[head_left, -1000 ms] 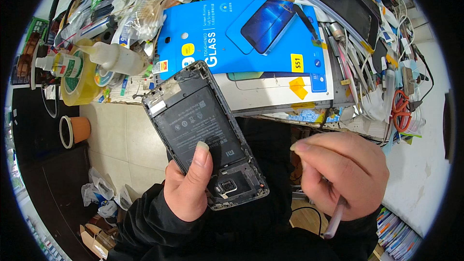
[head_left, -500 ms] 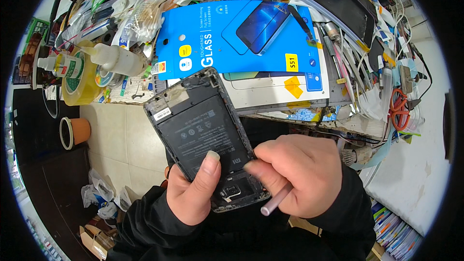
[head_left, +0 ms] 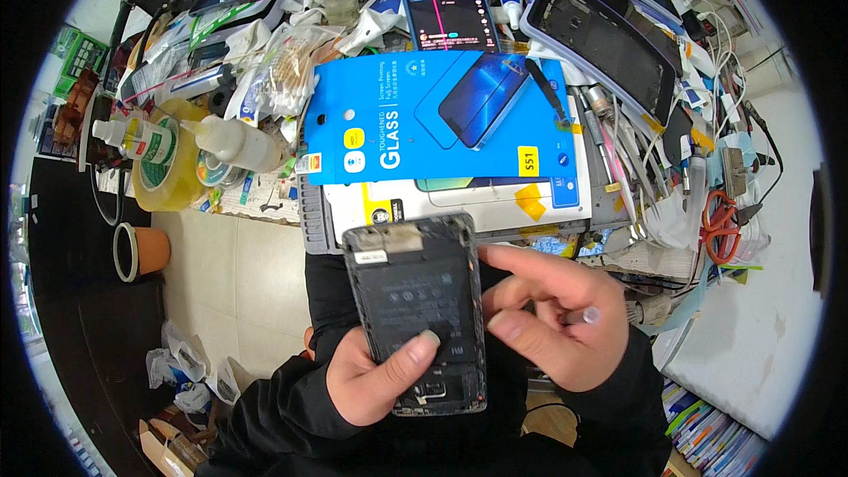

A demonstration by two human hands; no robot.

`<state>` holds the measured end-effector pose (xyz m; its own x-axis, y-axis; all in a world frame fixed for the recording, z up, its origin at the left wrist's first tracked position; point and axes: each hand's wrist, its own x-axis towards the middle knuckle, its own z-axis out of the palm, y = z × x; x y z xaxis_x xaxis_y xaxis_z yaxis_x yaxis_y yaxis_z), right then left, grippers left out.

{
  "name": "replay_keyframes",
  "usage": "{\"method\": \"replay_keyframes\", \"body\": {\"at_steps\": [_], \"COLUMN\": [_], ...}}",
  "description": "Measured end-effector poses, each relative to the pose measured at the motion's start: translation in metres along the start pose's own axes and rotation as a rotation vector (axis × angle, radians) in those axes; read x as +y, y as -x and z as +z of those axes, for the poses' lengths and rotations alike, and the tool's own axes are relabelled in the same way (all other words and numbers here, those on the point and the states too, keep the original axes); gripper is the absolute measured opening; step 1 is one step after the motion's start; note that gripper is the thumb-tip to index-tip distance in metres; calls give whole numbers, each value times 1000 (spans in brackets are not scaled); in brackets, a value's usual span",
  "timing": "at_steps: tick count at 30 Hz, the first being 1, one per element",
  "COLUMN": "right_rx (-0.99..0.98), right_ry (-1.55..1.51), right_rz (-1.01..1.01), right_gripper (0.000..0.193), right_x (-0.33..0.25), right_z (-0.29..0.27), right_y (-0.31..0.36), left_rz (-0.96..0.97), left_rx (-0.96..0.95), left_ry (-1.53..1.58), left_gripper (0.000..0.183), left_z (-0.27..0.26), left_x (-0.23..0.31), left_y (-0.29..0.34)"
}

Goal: The person uses a screwdriver to remove screws from the back of a smartphone, then lifts off the rear cover to expose the internal components. The person continues to manipulate the phone and its parts with both hands.

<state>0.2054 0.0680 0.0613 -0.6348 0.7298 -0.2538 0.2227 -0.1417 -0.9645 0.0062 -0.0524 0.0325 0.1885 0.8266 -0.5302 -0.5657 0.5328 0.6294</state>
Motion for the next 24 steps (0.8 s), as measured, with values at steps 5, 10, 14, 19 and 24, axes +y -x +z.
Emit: {"method": "replay_keyframes", "body": {"at_steps": [5, 10, 14, 19, 24], "right_rx": [11, 14, 112, 135, 50], "right_ry": [-4, -406, -723, -940, -687], "right_rz": [153, 190, 144, 207, 276], "right_gripper": [41, 36, 34, 30, 27], "right_x": [-2, 9, 26, 27, 16], "right_z": [5, 4, 16, 42, 52], "right_y": [-5, -12, -16, -19, -16], "left_rz": [-84, -109, 164, 799, 449], "left_rx": [-42, -116, -238, -378, 65], "left_ry": [-118, -22, 91, -382, -94], "left_gripper": [60, 125, 140, 115, 83], "left_z": [-5, -19, -34, -37, -3], "left_x": [0, 6, 6, -8, -22], "left_y": [-2, -3, -8, -40, -44]}}
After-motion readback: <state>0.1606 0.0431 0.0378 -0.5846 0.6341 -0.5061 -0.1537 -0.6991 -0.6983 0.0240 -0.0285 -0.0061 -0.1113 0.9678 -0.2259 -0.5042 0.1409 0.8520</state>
